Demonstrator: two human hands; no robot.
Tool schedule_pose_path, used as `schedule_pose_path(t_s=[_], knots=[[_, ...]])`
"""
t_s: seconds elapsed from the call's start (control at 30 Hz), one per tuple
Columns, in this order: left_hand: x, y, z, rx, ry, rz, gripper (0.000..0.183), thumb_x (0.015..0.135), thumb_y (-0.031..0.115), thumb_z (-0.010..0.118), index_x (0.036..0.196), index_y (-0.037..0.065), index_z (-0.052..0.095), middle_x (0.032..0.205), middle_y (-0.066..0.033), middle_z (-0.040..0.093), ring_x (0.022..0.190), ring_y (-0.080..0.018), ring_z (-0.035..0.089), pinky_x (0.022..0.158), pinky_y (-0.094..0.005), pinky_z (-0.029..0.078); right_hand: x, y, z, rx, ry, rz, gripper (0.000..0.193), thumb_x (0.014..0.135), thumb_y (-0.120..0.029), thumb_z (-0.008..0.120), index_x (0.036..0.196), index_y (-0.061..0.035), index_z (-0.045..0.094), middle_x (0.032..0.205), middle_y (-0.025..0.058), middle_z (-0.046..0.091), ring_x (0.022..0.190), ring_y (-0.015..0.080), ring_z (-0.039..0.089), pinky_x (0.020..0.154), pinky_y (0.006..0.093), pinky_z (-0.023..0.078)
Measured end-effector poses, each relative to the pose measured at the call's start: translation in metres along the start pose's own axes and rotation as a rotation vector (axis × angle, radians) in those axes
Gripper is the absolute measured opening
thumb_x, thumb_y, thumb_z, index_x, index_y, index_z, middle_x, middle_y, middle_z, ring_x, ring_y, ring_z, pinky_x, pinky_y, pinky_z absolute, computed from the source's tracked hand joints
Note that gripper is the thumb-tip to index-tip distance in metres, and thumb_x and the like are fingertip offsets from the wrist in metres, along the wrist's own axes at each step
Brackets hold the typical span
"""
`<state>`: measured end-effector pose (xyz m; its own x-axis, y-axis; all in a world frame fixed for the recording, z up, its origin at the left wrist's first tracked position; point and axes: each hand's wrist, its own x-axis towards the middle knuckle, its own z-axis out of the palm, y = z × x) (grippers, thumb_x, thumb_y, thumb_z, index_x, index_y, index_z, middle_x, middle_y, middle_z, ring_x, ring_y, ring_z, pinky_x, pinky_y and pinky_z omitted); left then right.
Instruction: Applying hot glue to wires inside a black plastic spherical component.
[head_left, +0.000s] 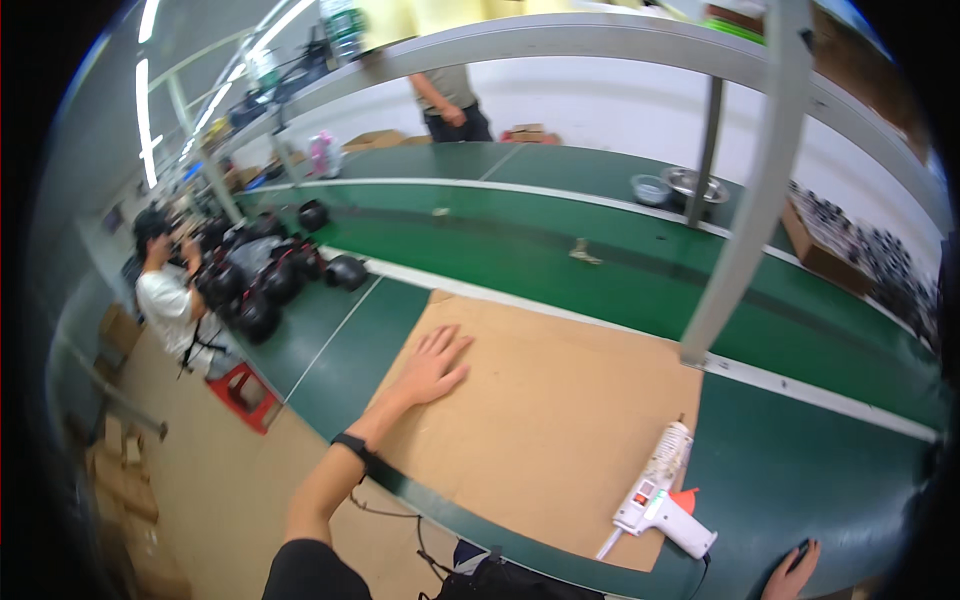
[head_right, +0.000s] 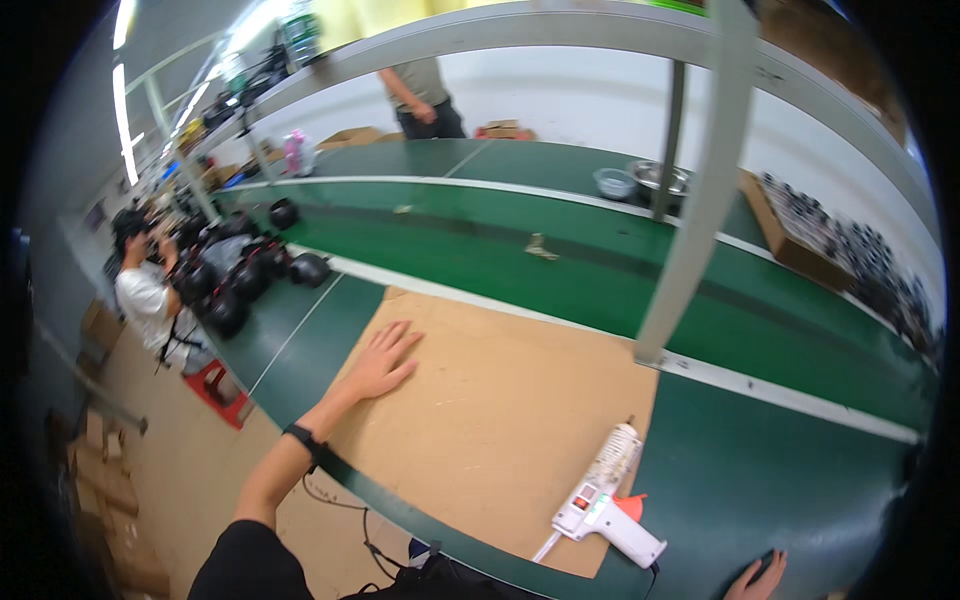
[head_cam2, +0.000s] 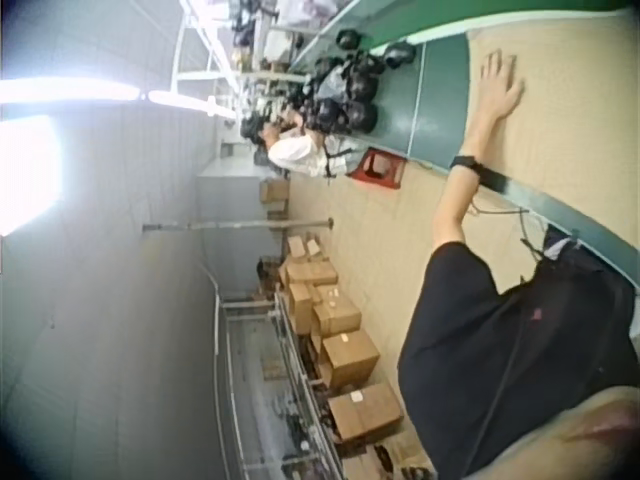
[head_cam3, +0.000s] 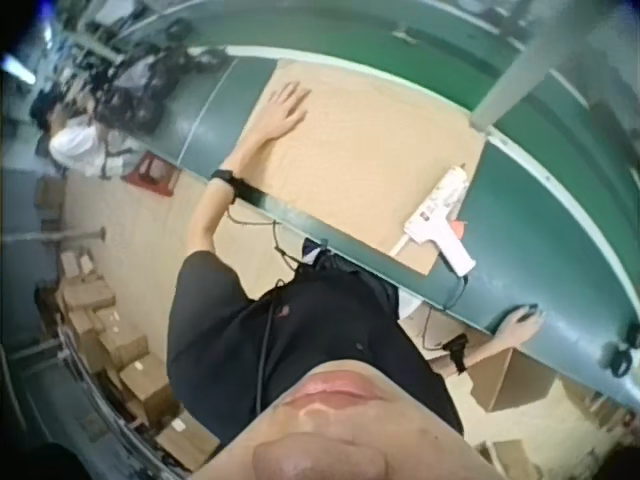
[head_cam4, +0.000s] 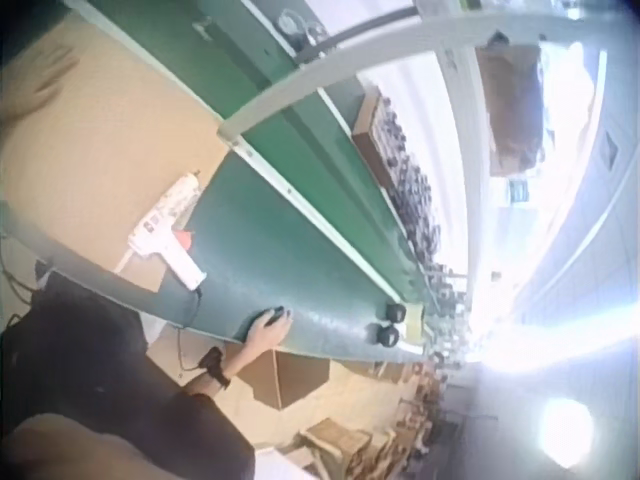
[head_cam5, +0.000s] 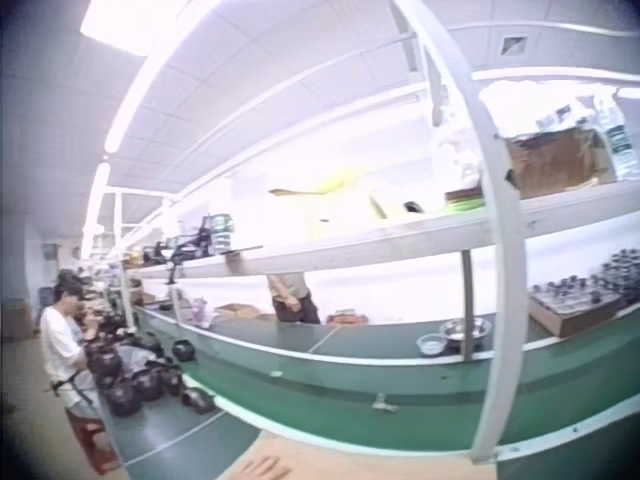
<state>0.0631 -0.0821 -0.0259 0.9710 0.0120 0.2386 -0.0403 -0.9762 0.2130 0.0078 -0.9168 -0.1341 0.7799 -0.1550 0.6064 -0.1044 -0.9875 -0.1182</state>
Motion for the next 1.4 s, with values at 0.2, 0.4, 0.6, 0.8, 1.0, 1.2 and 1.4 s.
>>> schedule_pose_path(t_s=[0.2, 0.4, 0.6, 0.8, 1.0, 1.2, 1.4], knots=[[-0.010, 0.020, -0.021, 0.042, -0.128, -0.019, 0.051, 0.092, 0.030, 0.053, 0.139, 0.010, 0.047, 0.148, -0.0231, 0.038, 0.137, -0.0403, 0.035, 0.111, -0.0493, 0.032, 0.015, -0.085, -0.056, 0.115, -0.148, 0.211, 0.037, 0.095, -0.009, 0.053, 0.130, 0.0030, 0.052, 0.140, 0.0222, 0.048, 0.133, 0.0371, 0.042, 0.112, 0.0428, 0.031], [-0.066, 0.163, -0.110, -0.227, -0.074, 0.013, 0.038, 0.077, 0.009, 0.069, 0.114, 0.001, 0.063, 0.114, -0.0188, 0.066, 0.105, -0.0366, 0.063, 0.090, -0.0393, 0.051, 0.026, -0.231, -0.166, 2.197, -0.356, 0.414, 0.091, 0.095, -0.051, 0.050, 0.155, -0.0038, 0.001, 0.154, 0.0376, 0.005, 0.145, 0.0500, 0.007, 0.114, 0.0624, 0.018], [-0.082, 0.236, -0.085, -0.783, -0.092, 0.115, 0.042, 0.073, 0.009, 0.073, 0.111, -0.007, 0.064, 0.098, -0.0186, 0.070, 0.090, -0.0261, 0.069, 0.081, -0.0342, 0.054, 0.017, -0.335, -0.173, 2.959, -1.159, 0.472, 0.096, 0.091, -0.070, 0.041, 0.155, -0.0239, -0.013, 0.156, 0.0334, -0.012, 0.145, 0.0471, -0.015, 0.113, 0.0644, -0.005], [-0.077, 0.265, -0.074, -1.132, -0.198, 0.180, 0.052, 0.068, 0.013, 0.081, 0.112, -0.008, 0.064, 0.099, -0.0193, 0.070, 0.091, -0.0272, 0.069, 0.082, -0.0351, 0.053, 0.021, -0.373, -0.170, 2.916, -1.488, 0.392, 0.096, 0.089, -0.073, 0.038, 0.154, -0.0275, -0.015, 0.155, 0.0343, -0.012, 0.146, 0.0468, -0.014, 0.113, 0.0631, -0.005], [-0.089, 0.261, -0.072, -1.157, -0.185, 0.261, 0.048, 0.069, 0.012, 0.081, 0.110, -0.007, 0.066, 0.093, -0.0197, 0.070, 0.086, -0.0279, 0.070, 0.078, -0.0341, 0.053, 0.018, -0.387, -0.170, 2.869, -1.610, 0.308, 0.096, 0.090, -0.073, 0.037, 0.154, -0.0268, -0.018, 0.155, 0.0351, -0.010, 0.146, 0.0471, -0.013, 0.114, 0.0623, -0.003], [-0.086, 0.262, -0.070, -1.184, -0.156, 0.297, 0.038, 0.072, 0.011, 0.080, 0.103, -0.007, 0.066, 0.088, -0.0183, 0.070, 0.078, -0.0255, 0.069, 0.070, -0.0328, 0.053, 0.015, -0.390, -0.170, 2.864, -1.597, 0.302, 0.096, 0.091, -0.071, 0.037, 0.153, -0.0240, -0.020, 0.155, 0.0358, -0.008, 0.146, 0.0462, -0.011, 0.114, 0.0623, -0.003], [-0.087, 0.267, -0.078, -1.015, -0.070, 0.325, 0.024, 0.079, 0.015, 0.078, 0.088, -0.005, 0.069, 0.072, -0.0135, 0.068, 0.061, -0.0233, 0.066, 0.055, -0.0297, 0.049, 0.014, -0.388, -0.170, 2.807, -1.589, 0.165, 0.092, 0.094, -0.067, 0.038, 0.152, -0.0268, -0.021, 0.157, 0.0320, -0.008, 0.145, 0.0467, -0.017, 0.109, 0.0697, -0.008]])
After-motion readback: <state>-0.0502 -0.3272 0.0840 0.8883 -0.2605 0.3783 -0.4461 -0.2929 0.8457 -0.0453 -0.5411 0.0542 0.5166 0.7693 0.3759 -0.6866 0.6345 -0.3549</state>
